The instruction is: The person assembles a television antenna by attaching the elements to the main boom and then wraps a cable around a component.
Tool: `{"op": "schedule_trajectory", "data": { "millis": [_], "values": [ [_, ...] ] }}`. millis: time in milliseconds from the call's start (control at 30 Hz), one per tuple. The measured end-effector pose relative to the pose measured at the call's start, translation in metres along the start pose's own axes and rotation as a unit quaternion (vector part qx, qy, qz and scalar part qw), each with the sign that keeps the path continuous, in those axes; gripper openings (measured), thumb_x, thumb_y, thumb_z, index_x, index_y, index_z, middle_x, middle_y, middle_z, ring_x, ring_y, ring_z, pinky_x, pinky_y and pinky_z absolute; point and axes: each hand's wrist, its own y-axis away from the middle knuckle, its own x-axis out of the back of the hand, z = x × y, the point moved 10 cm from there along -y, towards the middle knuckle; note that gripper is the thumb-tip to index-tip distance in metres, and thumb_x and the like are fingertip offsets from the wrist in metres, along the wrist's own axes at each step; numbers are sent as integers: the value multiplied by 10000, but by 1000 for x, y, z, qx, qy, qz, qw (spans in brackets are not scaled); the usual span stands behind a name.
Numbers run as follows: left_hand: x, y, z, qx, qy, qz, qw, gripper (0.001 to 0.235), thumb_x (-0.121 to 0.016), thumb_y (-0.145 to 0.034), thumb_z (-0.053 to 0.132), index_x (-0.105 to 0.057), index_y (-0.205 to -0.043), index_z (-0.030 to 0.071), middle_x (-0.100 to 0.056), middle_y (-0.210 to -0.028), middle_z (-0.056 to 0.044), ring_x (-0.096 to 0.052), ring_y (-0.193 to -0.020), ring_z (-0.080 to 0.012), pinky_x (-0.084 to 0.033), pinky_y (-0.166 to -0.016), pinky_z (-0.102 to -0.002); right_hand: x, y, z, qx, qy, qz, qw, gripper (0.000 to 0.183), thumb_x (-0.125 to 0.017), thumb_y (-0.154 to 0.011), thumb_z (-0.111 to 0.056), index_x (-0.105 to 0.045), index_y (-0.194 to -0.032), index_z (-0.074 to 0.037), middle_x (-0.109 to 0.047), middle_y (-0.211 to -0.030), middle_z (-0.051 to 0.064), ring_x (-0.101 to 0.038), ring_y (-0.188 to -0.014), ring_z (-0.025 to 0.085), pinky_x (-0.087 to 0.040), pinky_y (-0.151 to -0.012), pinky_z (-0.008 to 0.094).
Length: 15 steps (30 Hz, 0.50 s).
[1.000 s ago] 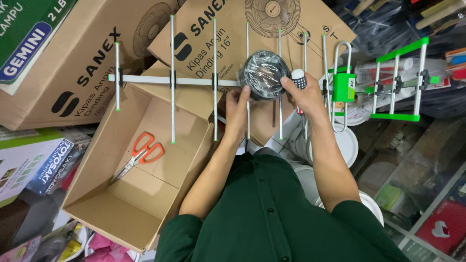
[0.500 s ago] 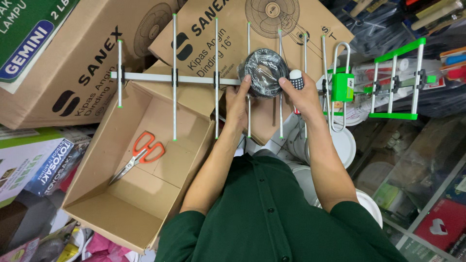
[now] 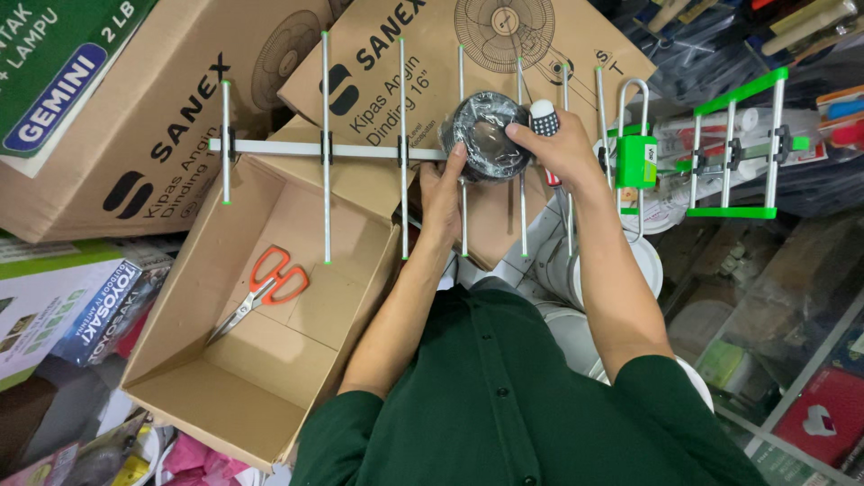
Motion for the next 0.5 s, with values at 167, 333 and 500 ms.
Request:
{"op": "schedule_trajectory", "data": {
  "millis": [167,333,500],
  "values": [
    [4,-1,-4,-18,-14,5,1000,613,-779,-926,230,-497,-1376,-76,-642,-1258,-129,-606,-1123,-163,-470,-1014,-311,-1,1,-14,39,97,8,994,403,-820,-877,-253,-698,-1156,10,-723,-915,19,-665,-783,94,-551,-698,256],
    [8,-2,-8,-20,-30,12,999,668,-775,-930,250,-471,-1425,-80,-620,-1315,-154,-592,-1173,-193,-459,-1044,-337,-2,-11,-3,-9,20,-68,997,391,-812,-897,-247,-678,-1183,-17,-699,-947,26,-653,-795,109,-542,-675,284],
    [7,0,-9,-24,24,-6,999,755,-750,-935,329,-389,-1482,-45,-539,-1442,-155,-536,-1311,-215,-421,-1119,-358,-6,-16,23,-146,-148,-75,975,295,-814,-818,-211,-671,-1034,-70,-717,-894,23,-702,-737,128,-587,-609,310]
  ]
}}
